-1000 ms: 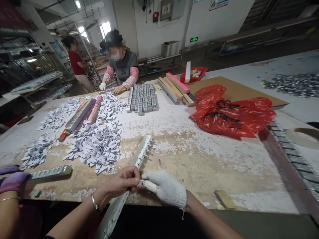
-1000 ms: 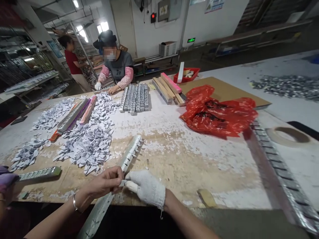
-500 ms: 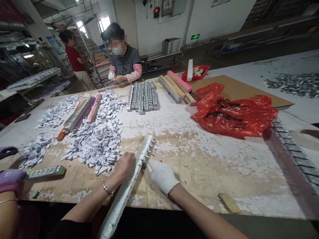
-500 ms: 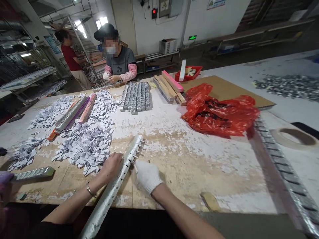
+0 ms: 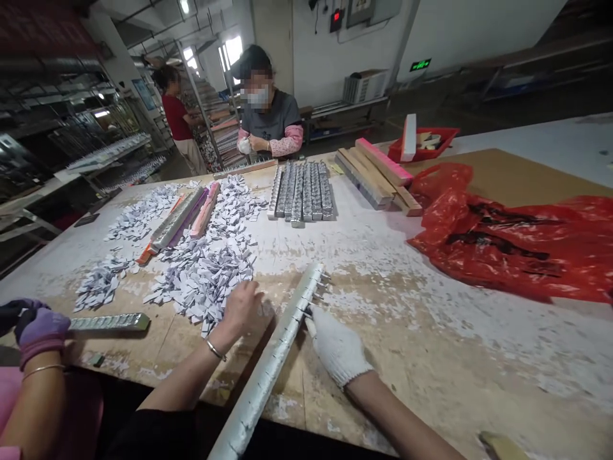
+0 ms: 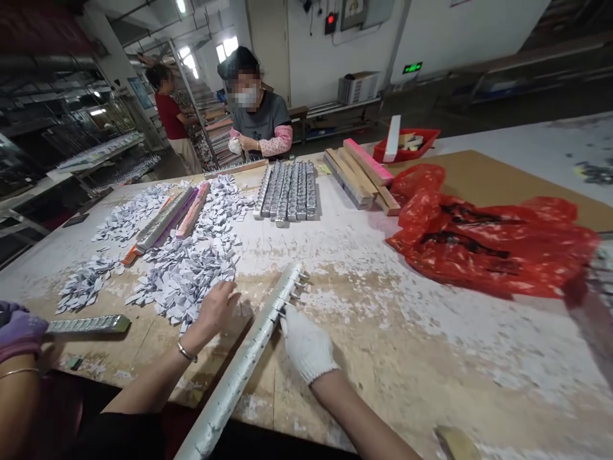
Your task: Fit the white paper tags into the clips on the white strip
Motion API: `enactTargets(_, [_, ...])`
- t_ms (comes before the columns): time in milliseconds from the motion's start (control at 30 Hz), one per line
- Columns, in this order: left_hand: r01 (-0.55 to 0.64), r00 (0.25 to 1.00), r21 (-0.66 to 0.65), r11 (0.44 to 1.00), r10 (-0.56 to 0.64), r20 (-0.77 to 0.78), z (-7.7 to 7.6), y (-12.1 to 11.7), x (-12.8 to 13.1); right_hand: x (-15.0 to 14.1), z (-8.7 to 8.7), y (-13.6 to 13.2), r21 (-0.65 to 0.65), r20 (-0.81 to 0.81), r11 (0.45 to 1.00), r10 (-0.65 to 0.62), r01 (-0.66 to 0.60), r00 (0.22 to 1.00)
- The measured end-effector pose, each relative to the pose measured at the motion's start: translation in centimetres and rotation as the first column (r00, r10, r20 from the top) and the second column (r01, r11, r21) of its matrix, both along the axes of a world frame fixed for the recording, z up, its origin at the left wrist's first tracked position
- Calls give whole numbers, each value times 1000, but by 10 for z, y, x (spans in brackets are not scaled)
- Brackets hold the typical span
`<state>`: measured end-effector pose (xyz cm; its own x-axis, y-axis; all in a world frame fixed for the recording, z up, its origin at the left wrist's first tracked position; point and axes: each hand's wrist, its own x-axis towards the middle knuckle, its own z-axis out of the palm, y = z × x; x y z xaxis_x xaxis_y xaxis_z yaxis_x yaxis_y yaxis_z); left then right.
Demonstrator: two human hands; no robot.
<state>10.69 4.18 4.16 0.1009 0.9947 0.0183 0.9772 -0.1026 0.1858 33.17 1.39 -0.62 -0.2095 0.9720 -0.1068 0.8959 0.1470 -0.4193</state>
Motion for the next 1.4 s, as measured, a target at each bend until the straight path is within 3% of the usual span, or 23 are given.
enactTargets(100, [-132, 965, 40, 990, 138, -222, 9, 17, -23, 7, -1, 0, 21, -94, 1000, -20, 22, 995])
enactTargets(267, [-132, 970, 35, 991, 136, -200, 4, 24, -42, 13, -3, -12, 67, -249, 997, 43, -27, 968])
enactTargets(433, [-71, 991, 88, 994, 81, -109, 17, 8, -29, 16, 9, -23, 77, -323, 996, 75, -53, 943])
enactTargets(500, [-49, 997, 110, 993, 43, 56, 25, -8, -12, 12, 16, -27, 172, -354, 982, 140, -82, 925])
enactTargets(533, [-41, 976, 82, 996, 23, 217, 28, -17, -1, 10, 18, -28, 237, -356, 966, 182, -99, 917])
enactTargets(567, [-25, 908, 15, 1000, 16, 418, 30, -27, 10, 8, 19, -30, 308, -348, 945, 222, -112, 911])
enactTargets(633, [64, 610, -177, 982, 102, 786, 32, -47, 31, 5, 19, -34, 440, -309, 884, 314, -158, 898])
enactTargets(700, [197, 310, -321, 926, 252, 917, 32, -63, 45, 4, 16, -38, 502, -266, 834, 400, -229, 877])
enactTargets(733, [242, 227, -343, 908, 290, 930, 33, -70, 50, 5, 14, -40, 501, -257, 826, 428, -259, 867])
enactTargets(767, [262, 200, -341, 903, 295, 934, 34, -75, 53, 6, 13, -43, 480, -261, 833, 436, -276, 861])
enactTargets(833, [258, 290, -294, 920, 216, 932, 38, -82, 55, 10, 13, -47, 415, -294, 867, 416, -277, 861])
enactTargets(933, [197, 560, -109, 974, -20, 828, 48, -88, 55, 19, 21, -51, 357, -348, 894, 396, -270, 850])
enactTargets(1000, [222, 636, -61, 973, -97, 766, 52, -89, 55, 26, 30, -54, 325, -360, 900, 402, -290, 842])
enactTargets(1067, [303, 589, -154, 941, -58, 806, 53, -89, 54, 32, 40, -57, 257, -364, 912, 398, -320, 842])
enactTargets(1133, [396, 480, -289, 872, 72, 874, 47, -88, 51, 38, 49, -60, 182, -373, 920, 392, -348, 841])
enactTargets(1267, [590, 180, -454, 667, 440, 880, 27, -88, 47, 42, 60, -65, 59, -562, 901, 386, -430, 732])
enactTargets(1333, [682, 92, -470, 560, 572, 815, 19, -88, 49, 42, 62, -66, -13, -680, 881, 339, -474, 650])
enactTargets(1367, [691, 70, -469, 550, 595, 801, 16, -88, 51, 42, 61, -66, -32, -709, 880, 315, -475, 631])
enactTargets(1400, [666, 59, -470, 580, 587, 808, 15, -89, 55, 42, 60, -65, -33, -715, 891, 295, -453, 634])
